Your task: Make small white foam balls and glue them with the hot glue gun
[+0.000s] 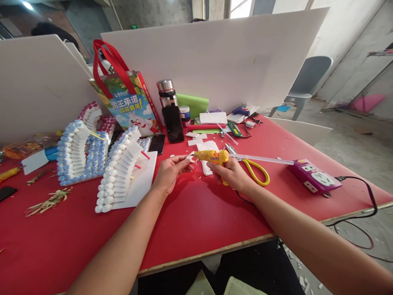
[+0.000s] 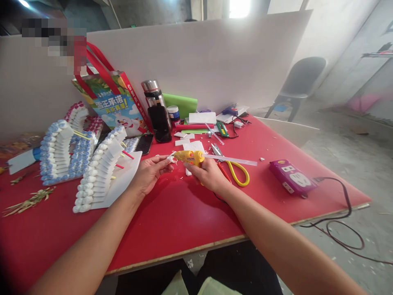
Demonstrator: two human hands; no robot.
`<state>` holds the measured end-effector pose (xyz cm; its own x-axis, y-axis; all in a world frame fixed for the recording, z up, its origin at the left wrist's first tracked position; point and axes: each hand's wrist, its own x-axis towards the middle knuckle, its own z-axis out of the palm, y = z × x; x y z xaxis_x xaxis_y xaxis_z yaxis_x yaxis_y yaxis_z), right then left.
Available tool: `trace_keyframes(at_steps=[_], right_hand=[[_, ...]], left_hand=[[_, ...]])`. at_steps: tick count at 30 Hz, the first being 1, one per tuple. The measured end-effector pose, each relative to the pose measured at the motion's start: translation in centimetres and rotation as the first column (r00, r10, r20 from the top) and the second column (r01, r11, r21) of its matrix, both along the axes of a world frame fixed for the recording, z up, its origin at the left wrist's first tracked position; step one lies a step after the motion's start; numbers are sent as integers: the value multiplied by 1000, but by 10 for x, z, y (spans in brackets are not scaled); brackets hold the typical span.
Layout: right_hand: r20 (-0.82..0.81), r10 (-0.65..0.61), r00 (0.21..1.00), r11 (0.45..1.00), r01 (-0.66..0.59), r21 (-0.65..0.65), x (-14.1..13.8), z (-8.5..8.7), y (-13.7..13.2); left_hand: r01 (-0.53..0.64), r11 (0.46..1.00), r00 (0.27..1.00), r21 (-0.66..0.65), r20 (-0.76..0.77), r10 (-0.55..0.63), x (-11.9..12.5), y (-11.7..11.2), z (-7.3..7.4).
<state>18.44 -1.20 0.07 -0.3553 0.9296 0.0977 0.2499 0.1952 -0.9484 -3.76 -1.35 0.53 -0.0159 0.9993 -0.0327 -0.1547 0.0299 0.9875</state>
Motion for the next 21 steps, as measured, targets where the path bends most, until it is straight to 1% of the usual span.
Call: trace_keyframes(at_steps=[3,6,11,16,21], right_hand=[[4,-23,1000,1000,23,-8,2,3,1],[1,-9,1000,1000,9,-7,2,6,0],[12,27,1000,999,-26,-23,1,3,0],[10,13,1000,1000,-13,3,1,1,1],[18,1,1000,1000,-1,-12,2,1,1]], left_hand=[[-6,1000,1000,-3,1,6,1,0,0],[-11,1000,1000,-8,9,11,1,1,0],[-15,1000,999,-14,35,15,-1,1,1],[-20,999,999,-31,41,21,0,0,3],[-7,999,998,-32,55,9,0,0,3]])
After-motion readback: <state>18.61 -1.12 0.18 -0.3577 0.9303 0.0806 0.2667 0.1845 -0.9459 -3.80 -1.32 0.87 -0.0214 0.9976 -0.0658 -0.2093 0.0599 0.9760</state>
